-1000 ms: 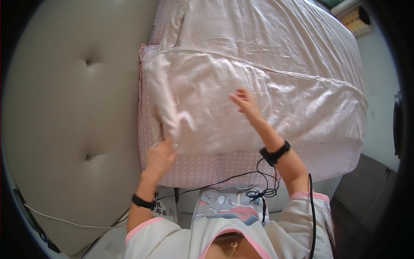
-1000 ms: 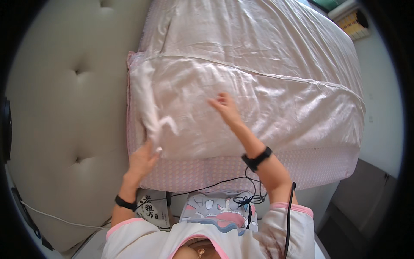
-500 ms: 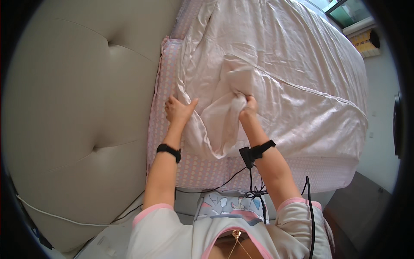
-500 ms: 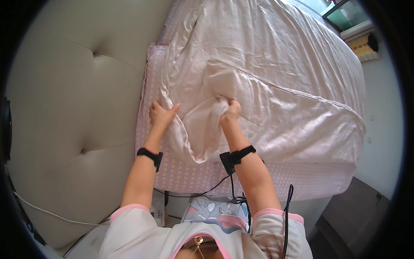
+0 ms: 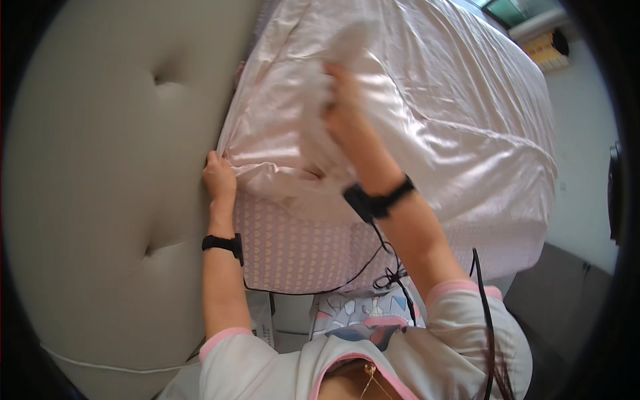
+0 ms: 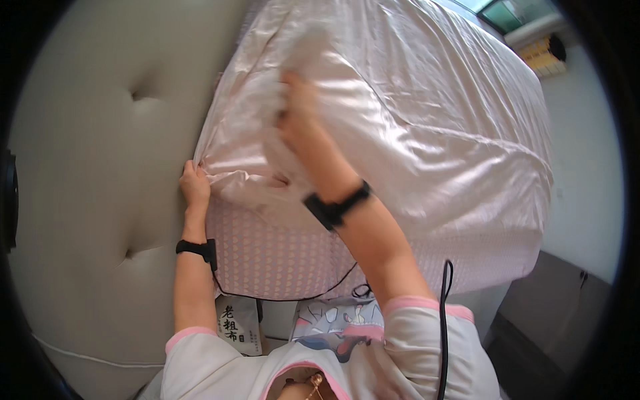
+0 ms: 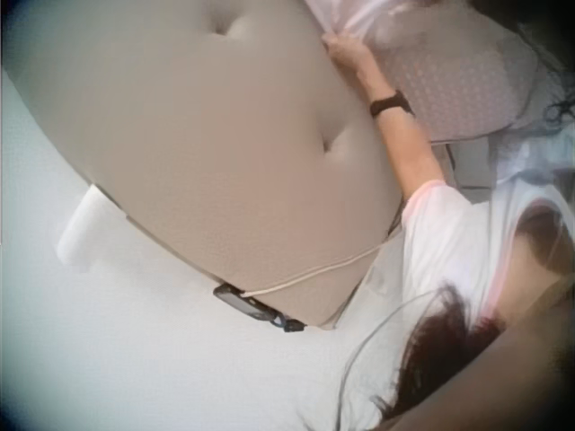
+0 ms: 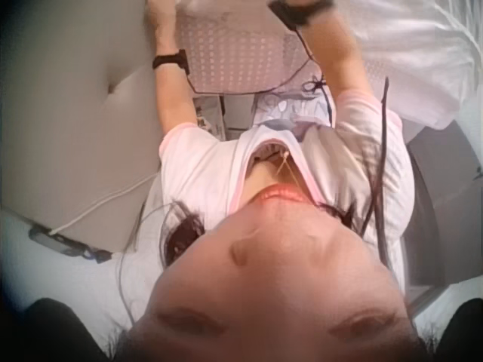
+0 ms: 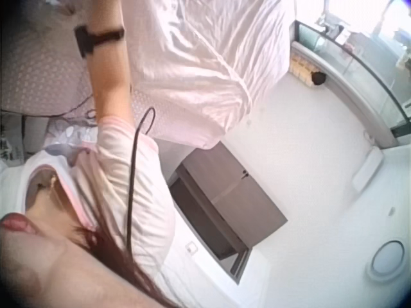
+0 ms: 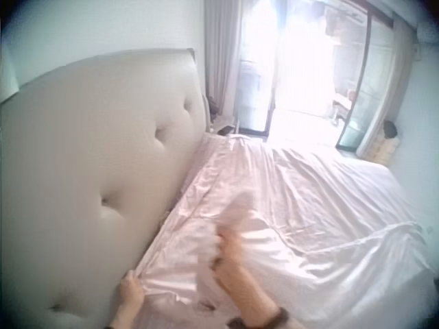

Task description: The person spreads a pink duvet cover across the bed and smooths it out by hand.

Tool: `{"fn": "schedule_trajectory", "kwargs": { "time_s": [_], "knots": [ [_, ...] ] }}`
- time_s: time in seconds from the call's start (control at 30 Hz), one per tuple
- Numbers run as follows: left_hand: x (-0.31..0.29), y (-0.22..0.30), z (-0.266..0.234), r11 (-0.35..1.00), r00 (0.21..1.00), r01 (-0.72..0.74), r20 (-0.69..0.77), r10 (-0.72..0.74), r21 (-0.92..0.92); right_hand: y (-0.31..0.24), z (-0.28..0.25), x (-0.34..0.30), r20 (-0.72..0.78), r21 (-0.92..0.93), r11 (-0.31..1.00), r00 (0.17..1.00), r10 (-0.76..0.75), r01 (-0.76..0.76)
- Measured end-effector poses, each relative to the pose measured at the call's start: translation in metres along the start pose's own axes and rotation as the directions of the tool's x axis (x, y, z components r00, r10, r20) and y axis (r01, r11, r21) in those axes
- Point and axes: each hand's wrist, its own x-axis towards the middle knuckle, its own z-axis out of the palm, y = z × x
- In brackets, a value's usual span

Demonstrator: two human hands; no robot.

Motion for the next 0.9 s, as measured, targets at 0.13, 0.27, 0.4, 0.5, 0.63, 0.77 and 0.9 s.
{"fn": "schedule_trajectory", "kwargs": {
  "time_s": [0.13, 0.27, 0.4, 0.5, 0.63, 0.77, 0.9],
  "knots": [
    [-0.011, 0.015, 0.025, 0.972, 0.987, -0.1, 0.1, 0.124, -0.212, 0.089, 0.009, 0.076, 0.41, -0.345, 0.865, 0.888, -0.21, 0.364],
    [-0.039, 0.01, 0.015, 0.824, 0.949, -0.3, -0.064, 0.308, -0.481, 0.117, -0.015, 0.019, 0.5, -0.421, 0.788, 0.84, -0.213, 0.45],
    [-0.061, 0.031, 0.006, 0.971, 0.83, -0.03, 0.534, 0.158, -0.239, 0.107, -0.1, 0.033, 0.328, -0.503, 0.74, 0.891, -0.314, 0.446],
    [-0.057, 0.043, 0.002, 0.987, 0.589, -0.141, 0.795, 0.147, -0.078, 0.065, -0.177, 0.046, 0.128, -0.668, 0.646, 0.911, -0.391, 0.371],
    [-0.06, -0.023, -0.028, 0.72, 0.879, 0.236, 0.459, 0.128, -0.653, 0.029, -0.264, 0.05, -0.018, -0.867, 0.438, 0.864, -0.503, 0.237],
    [-0.083, -0.049, -0.055, 0.972, 0.929, 0.169, 0.356, -0.101, -0.165, 0.024, -0.311, 0.022, 0.008, -0.985, -0.156, 0.875, -0.485, -0.078],
    [-0.106, -0.02, -0.056, 0.93, 0.978, -0.139, 0.192, 0.076, 0.341, 0.065, -0.413, 0.029, 0.15, -0.988, 0.028, 0.879, 0.452, 0.154]
  ]
}}
